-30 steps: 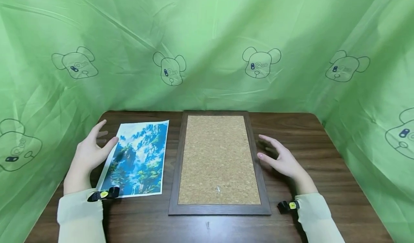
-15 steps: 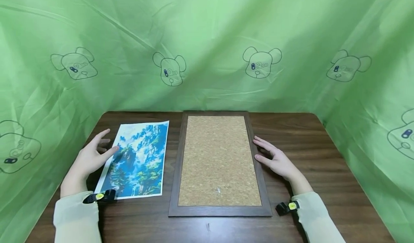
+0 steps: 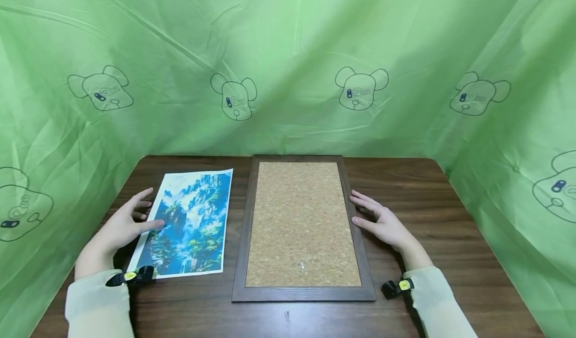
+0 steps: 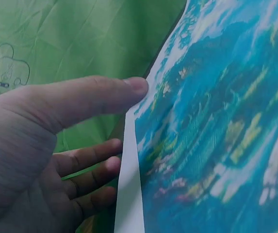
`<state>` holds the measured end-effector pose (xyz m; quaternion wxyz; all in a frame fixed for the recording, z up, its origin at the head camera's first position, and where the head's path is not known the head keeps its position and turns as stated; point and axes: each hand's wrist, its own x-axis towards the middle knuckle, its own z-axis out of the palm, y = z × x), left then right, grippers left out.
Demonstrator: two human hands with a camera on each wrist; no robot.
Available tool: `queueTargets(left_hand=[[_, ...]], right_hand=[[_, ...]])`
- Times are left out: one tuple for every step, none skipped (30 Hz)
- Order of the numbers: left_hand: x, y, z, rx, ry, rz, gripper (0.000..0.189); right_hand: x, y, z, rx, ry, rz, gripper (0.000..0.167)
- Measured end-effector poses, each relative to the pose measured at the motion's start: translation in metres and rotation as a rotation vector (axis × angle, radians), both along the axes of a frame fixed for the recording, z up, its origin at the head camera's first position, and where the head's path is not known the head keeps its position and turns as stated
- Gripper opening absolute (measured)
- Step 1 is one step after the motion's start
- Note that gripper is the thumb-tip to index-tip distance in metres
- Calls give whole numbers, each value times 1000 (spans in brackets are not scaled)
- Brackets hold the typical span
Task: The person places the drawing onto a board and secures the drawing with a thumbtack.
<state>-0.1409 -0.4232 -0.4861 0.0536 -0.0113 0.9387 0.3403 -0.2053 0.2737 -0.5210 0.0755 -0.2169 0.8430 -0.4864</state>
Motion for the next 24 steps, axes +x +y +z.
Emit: queueTargets(left_hand=[[1,0,-1,2,-2,-5,111],[1,0,-2,0,-1,-8,111],[1,0,-2,-4,-1,-14,110],[1,0,-3,-15,3,-19,110],[1,1,-3,-21,7,-24,109],[1,1,-3,-27,11,-25,108],[1,2,-3,-30,12,-28,108],[1,2,-2,-27,9,-29,106],[1,2,-2,-24,6,-31,106],[0,3,-1,-23,3,-31,105],[-1,4,-1,-25,0,-32,104],[-1,4,0,-24,-4,-32,104],[-1,5,1,-24,-16,-31,103],[-1,5,2,-24,-25,-27,102],[-1,6,3,-27,-28,-23,101],[-1,7,4,-27,-30,-18,99],[-1,9,6,-25,-27,-15,96],[-1,10,7,-17,-23,-13,93],[-1,11,9,-18,-13,-13,88],[-2,13,10,-21,7,-17,82],[-2,14,11,-26,26,-20,76],[-2,15,12,-30,41,-22,71],[-2,16,13,-35,52,-21,66],[-3,17,13,-32,56,-24,62]], right_hand=[[0,0,0,-5,1,2,61],[0,1,0,-9,2,3,61],[0,1,-1,-12,3,4,61],[0,1,-1,-14,3,3,61],[0,1,-1,-17,4,3,61],[0,1,0,-20,4,2,61],[0,1,0,-22,3,2,60],[0,0,0,-24,3,2,60],[-1,0,0,-26,2,3,60],[-1,-1,0,-30,1,4,60],[-1,-1,0,-32,0,4,60],[-1,-1,0,-29,-1,3,60],[-1,-1,0,-29,-2,4,60],[-1,-2,0,-28,-4,5,60],[-1,-3,1,-30,-5,7,60],[-2,-3,1,-32,-7,8,60],[-2,-3,1,-29,-9,7,60],[-2,-4,2,-32,-12,9,61],[-2,-4,2,-40,-14,13,61],[-2,-4,2,-44,-14,14,61],[-2,-4,3,-48,-16,14,61],[-2,-3,3,-48,-17,12,61],[-1,-3,3,-47,-18,11,61],[-1,-2,3,-50,-18,9,61]])
